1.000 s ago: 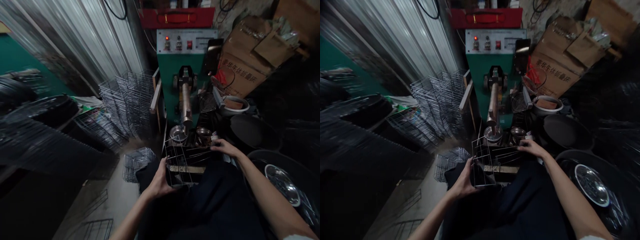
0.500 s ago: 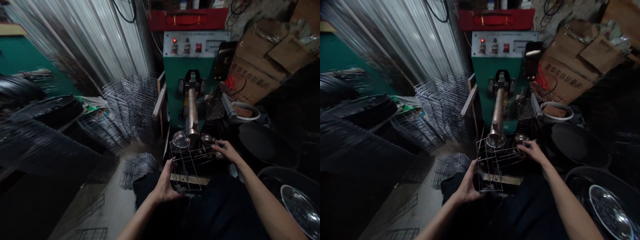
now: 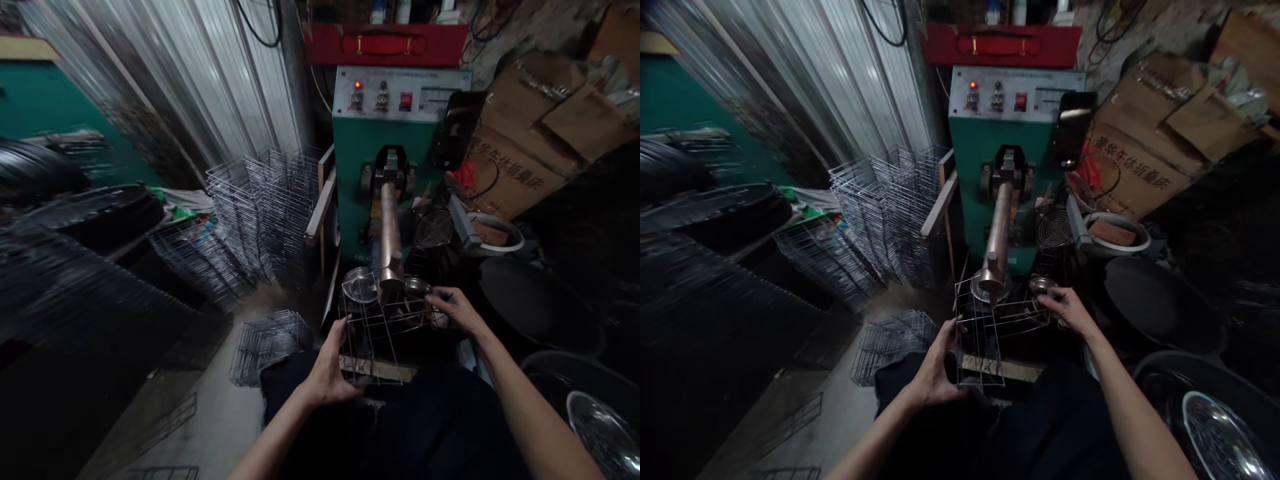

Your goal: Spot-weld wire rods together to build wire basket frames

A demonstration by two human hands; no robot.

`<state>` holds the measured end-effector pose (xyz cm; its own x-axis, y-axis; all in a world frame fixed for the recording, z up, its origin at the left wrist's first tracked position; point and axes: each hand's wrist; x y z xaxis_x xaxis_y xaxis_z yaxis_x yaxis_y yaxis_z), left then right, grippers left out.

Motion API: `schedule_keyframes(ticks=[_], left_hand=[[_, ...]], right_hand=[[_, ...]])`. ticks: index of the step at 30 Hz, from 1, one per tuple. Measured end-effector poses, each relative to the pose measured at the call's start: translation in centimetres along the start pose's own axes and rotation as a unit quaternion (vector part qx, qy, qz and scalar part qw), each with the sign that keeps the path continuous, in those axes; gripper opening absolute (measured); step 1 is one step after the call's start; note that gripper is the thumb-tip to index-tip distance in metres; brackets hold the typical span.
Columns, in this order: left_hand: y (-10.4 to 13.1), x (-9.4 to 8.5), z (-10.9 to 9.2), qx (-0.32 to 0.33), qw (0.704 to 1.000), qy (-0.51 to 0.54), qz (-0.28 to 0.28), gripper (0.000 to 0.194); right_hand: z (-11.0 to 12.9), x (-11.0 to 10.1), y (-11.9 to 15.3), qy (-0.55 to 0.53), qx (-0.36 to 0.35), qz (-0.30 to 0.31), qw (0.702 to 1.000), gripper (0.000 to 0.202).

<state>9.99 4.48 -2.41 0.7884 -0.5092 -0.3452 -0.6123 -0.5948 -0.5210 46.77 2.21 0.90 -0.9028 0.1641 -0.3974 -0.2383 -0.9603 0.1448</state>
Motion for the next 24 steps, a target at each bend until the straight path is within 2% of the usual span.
schedule_keyframes(ticks=[9, 14, 16, 19, 22, 24], left_hand=[[0.0, 0.2, 0.9, -0.003, 1.000, 0.014, 0.002, 0.117], [0.0, -0.5, 1.0, -0.047, 0.998, 0.003, 0.044, 0.127], [-0.2, -0.7, 0.9, -0.062, 0.997, -0.001, 0.048, 0.124], [-0.4, -0.3, 0.8, -0.065, 0.998, 0.002, 0.024, 0.112], [-0.4, 0.4, 0.7, -0.063, 0.998, 0.015, 0.002, 0.106], [-0.2, 0.9, 0.7, -0.065, 0.998, 0.021, -0.003, 0.108]], right_hand=[[-0.3, -0.2, 0.1, 0.009, -0.004, -0.025, 1.000, 0.057], [-1.6, -0.6, 2.4, -0.013, -0.083, -0.126, 0.988, 0.036], [-2.2, -0.3, 3.5, 0.013, -0.104, -0.135, 0.985, 0.037], [-2.4, 0.8, 4.4, 0.051, -0.098, -0.139, 0.984, 0.045], [-1.5, 1.9, 4.5, 0.030, -0.090, -0.167, 0.981, 0.051], [-0.5, 2.4, 4.4, 0.027, -0.088, -0.175, 0.980, 0.052]])
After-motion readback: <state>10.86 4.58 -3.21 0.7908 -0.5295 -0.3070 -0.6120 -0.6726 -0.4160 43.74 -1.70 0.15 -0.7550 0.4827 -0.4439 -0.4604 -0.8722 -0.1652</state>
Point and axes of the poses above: each hand's wrist, its own y-axis away from the middle knuckle, its own x-axis out of the palm, z = x × y, and after that the axes turned 11 degrees about x, right-handed
